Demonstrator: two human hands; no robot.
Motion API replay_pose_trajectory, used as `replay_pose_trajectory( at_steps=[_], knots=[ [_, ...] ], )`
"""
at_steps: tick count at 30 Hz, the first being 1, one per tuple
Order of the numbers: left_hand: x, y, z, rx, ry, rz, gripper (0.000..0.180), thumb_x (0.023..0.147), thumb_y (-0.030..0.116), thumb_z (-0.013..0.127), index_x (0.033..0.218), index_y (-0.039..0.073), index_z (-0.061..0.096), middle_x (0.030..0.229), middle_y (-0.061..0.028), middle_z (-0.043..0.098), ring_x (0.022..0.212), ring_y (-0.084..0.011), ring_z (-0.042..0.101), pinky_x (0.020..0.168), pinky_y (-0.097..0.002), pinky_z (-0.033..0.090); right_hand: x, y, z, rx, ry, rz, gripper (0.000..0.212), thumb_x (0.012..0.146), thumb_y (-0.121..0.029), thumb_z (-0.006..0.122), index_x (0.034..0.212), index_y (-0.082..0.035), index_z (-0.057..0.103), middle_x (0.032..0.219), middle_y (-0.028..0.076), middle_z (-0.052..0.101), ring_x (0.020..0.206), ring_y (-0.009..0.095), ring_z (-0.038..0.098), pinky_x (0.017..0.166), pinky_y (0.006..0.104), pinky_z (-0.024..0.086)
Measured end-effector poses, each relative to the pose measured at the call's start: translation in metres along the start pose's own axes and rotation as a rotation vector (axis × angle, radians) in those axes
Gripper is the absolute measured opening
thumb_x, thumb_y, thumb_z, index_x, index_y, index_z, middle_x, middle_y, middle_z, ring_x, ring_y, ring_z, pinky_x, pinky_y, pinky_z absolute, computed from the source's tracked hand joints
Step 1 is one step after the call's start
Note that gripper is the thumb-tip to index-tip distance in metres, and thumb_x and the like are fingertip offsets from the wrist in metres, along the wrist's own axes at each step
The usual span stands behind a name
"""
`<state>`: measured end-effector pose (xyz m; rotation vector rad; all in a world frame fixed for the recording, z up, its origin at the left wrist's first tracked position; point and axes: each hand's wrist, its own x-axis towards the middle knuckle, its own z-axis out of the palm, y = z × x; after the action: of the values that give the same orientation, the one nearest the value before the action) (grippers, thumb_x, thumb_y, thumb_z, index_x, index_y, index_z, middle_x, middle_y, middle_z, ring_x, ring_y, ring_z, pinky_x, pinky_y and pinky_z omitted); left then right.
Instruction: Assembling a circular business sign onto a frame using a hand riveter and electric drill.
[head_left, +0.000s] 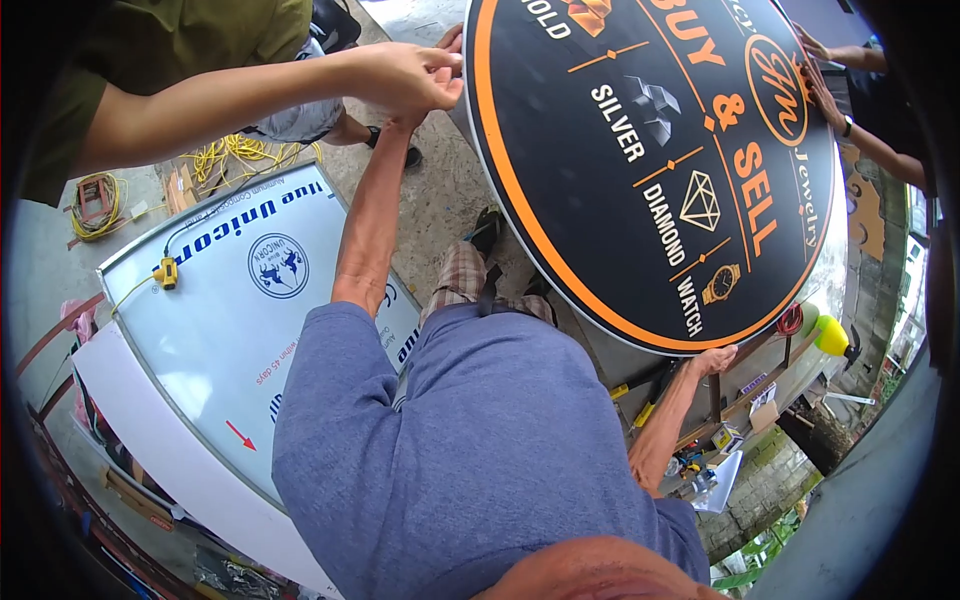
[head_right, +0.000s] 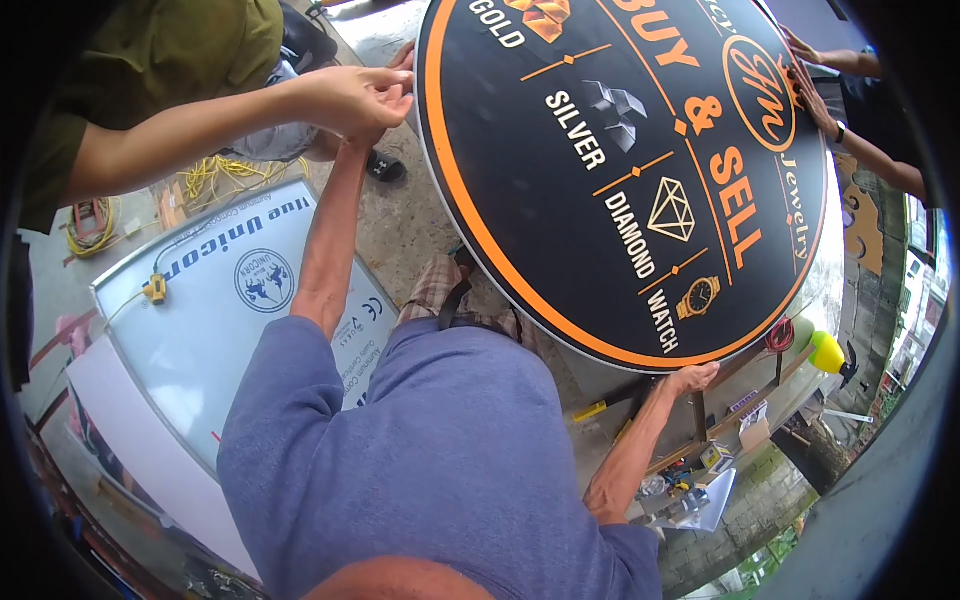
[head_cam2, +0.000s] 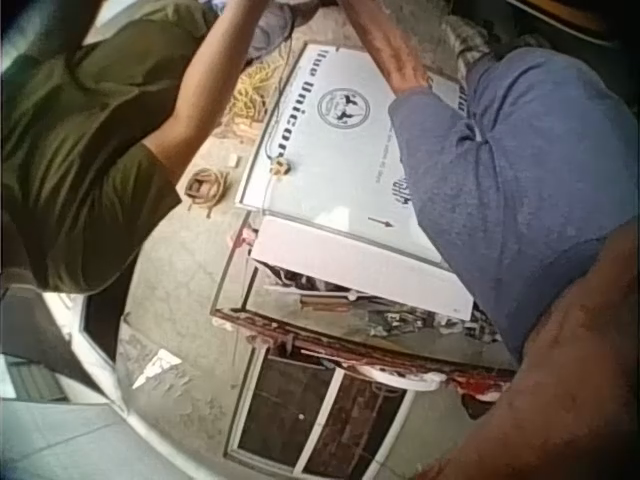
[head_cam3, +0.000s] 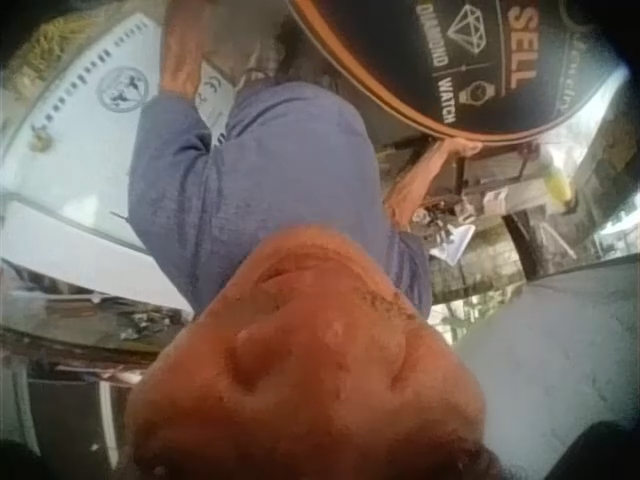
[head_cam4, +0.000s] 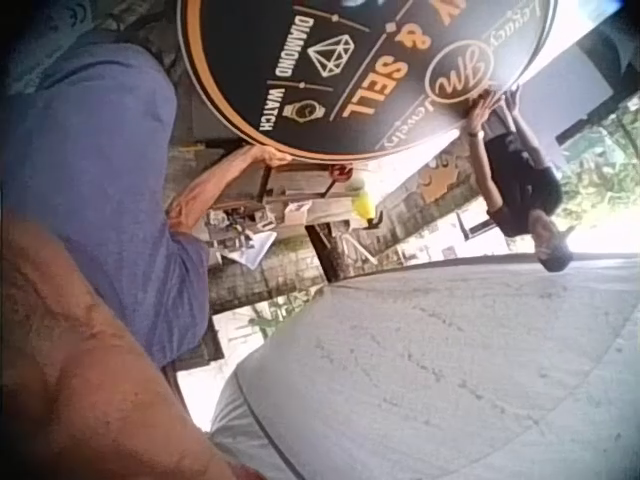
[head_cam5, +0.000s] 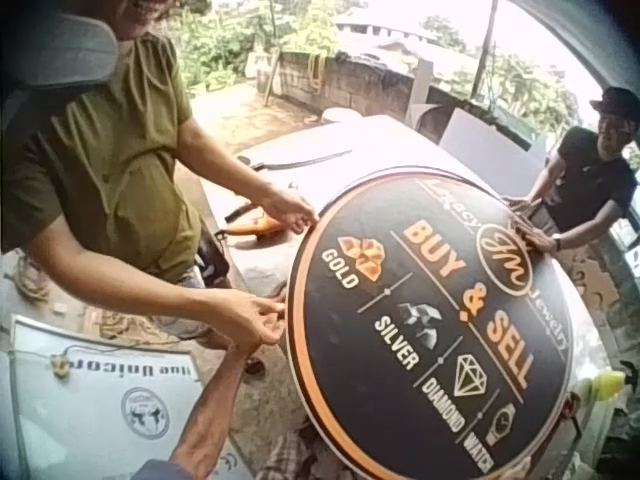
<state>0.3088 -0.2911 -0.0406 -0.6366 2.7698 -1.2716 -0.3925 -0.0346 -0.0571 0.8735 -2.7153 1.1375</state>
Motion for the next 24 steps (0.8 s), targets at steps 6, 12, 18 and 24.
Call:
replay_pose_trajectory(
  at_steps=[6, 12, 18, 24],
  knots=[
    [-0.009, 0.023, 0.018, 2.595, -1.117, 1.135, 0.046, 0.101, 0.021, 0.05, 0.141, -0.003, 0.046, 0.134, -0.01, 0.053, 0.126, -0.0173, 0.05, 0.108, -0.0266, 0.04, -0.002, -0.01, -0.003, 0.097, -0.049, 0.101, 0.055, 0.106, -0.039, 0.038, 0.123, 0.008, 0.06, 0.121, 0.024, 0.065, 0.104, 0.038, 0.062, 0.094, 0.0438, 0.048],
    [0.003, 0.026, 0.033, 3.419, -1.307, 1.857, 0.04, 0.1, 0.021, 0.057, 0.135, 0.0, 0.056, 0.125, -0.007, 0.064, 0.117, -0.0155, 0.059, 0.103, -0.0264, 0.047, -0.003, -0.017, -0.003, 0.117, -0.029, 0.11, 0.054, 0.105, -0.039, 0.039, 0.117, 0.009, 0.061, 0.113, 0.022, 0.067, 0.1, 0.036, 0.063, 0.091, 0.0437, 0.048],
    [0.011, 0.01, 0.039, 3.488, -1.247, 1.847, 0.04, 0.1, 0.021, 0.059, 0.134, 0.001, 0.057, 0.125, -0.0059, 0.064, 0.116, -0.0155, 0.06, 0.102, -0.0275, 0.048, 0.002, -0.008, -0.001, 0.133, -0.007, 0.078, 0.052, 0.106, -0.036, 0.038, 0.117, 0.008, 0.063, 0.114, 0.026, 0.066, 0.1, 0.04, 0.062, 0.093, 0.0433, 0.047],
    [0.016, -0.005, 0.047, 3.483, -1.175, 1.777, 0.039, 0.099, 0.022, 0.061, 0.134, 0.003, 0.057, 0.125, -0.0047, 0.064, 0.114, -0.0154, 0.061, 0.101, -0.0287, 0.05, 0.011, 0.011, 0.004, -0.041, 0.046, -0.064, 0.055, 0.107, -0.038, 0.039, 0.12, 0.01, 0.063, 0.117, 0.022, 0.068, 0.104, 0.035, 0.063, 0.096, 0.0398, 0.046]
  ],
)
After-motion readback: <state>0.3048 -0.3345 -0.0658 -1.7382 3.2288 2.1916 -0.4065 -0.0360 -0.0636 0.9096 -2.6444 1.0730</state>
